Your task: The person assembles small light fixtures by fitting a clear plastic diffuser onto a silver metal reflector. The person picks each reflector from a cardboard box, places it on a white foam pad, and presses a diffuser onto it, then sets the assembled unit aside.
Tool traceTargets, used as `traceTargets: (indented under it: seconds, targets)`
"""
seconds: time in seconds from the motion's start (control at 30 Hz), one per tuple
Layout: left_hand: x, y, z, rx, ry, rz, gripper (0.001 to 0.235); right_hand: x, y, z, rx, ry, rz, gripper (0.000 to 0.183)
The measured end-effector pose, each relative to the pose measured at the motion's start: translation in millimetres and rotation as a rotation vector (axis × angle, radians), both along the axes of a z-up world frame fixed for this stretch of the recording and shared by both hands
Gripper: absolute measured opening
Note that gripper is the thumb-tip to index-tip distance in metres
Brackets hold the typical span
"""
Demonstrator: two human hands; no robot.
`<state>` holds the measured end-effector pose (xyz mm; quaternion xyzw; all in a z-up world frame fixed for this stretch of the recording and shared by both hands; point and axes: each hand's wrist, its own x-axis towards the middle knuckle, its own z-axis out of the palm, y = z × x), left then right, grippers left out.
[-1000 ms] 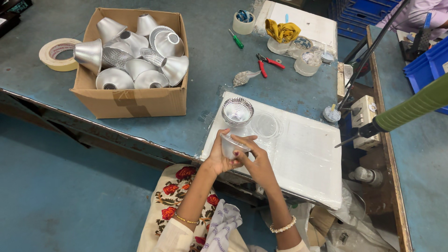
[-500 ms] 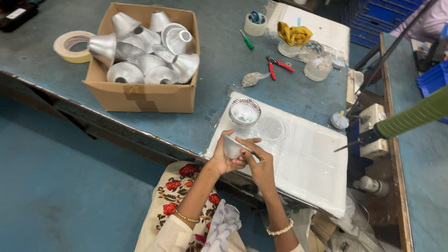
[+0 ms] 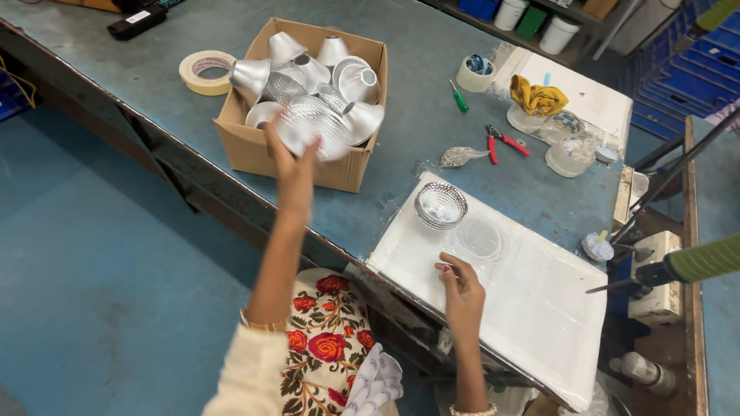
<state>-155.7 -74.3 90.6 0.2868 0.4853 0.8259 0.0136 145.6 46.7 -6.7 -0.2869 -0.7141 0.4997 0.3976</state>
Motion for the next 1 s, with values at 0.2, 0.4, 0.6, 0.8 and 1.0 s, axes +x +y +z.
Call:
traceTargets:
  seconds: [0.2, 0.4, 0.6, 0.8, 1.0]
  targets:
    - [-94.4, 45.6, 52.0, -0.101, -0.322, -0.309, 0.087, -11.9, -17.3, 9.7, 0.131, -0.118, -0.086, 0.024]
    - [-132.2, 115.7, 39.7, -0.385, -0.077, 0.012, 0.106, -7.5, -18.8, 13.3, 0.200, -0.097, -0.080, 0.021]
    - [-25.4, 148.8, -16.1, -0.236, 0.411, -0.058, 0.062, -4.2, -8.1, 0.1, 0.210, -0.023, -0.216, 0.022]
    - [70.3, 144.0, -54.6, -0.995, 0.727, -0.432, 0.129, 5.8, 82.3, -5.3, 0.439, -0.319, -0.425, 0.052]
    - [73.1, 152.5, -59.5, -0.819, 0.679, -0.436, 0.122, -5.6, 131.4, -23.3, 0.499, -0.737, -0.225, 0.097]
